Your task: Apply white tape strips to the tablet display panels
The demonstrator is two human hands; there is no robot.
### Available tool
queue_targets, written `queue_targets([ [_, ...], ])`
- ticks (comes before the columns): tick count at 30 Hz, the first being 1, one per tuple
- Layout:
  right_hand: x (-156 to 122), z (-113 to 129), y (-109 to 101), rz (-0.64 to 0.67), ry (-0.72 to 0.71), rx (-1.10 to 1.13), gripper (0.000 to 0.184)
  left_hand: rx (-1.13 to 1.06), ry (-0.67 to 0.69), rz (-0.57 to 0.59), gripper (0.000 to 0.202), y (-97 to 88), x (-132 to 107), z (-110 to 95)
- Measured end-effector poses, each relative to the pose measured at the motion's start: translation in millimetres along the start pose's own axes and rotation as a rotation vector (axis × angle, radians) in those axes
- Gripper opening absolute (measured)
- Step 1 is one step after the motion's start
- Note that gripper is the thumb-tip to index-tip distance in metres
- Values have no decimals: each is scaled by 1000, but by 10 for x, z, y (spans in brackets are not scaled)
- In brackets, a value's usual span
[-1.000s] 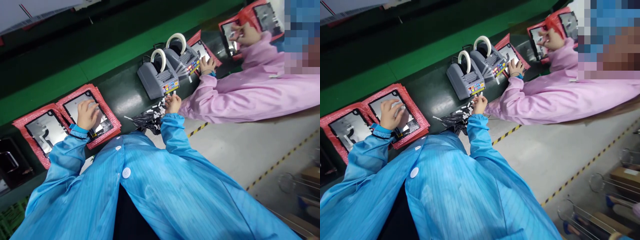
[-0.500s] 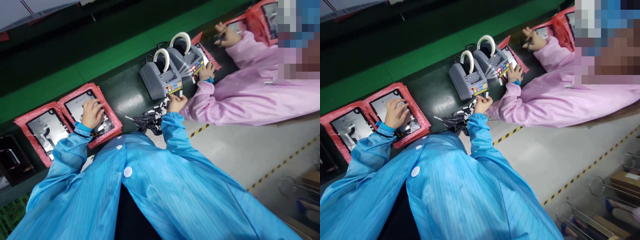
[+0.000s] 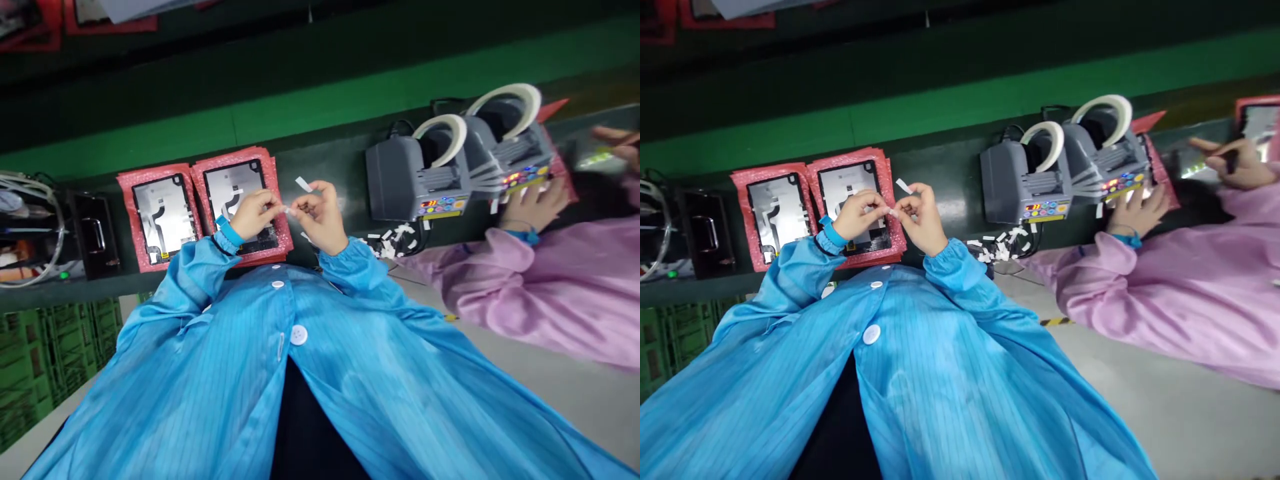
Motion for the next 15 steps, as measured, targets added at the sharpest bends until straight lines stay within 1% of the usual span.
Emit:
queue_targets([
  [2,57,-52,41,7,33,7,61,-17,-59,-43,29,-26,-87,104],
  [5,117,-111,49,16,69,-5,62,-39,-133,-87,24,-35,-176,216],
  [10,192,-196,102,152,63,-63,61,-55,-222,-94,20,-43,-224,267],
  [15,291,-356,129,158,66,-91,57,-41,-299,-84,17,-3,-212,315],
])
Point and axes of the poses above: each hand's wrist, its own x-axis towards the middle knuckle, its own y-axis out of the palm, z = x × y, the point moved 1 cm from there along x, towards the middle knuckle, and after that the axes turned 11 degrees about x, right-handed, at the moved point
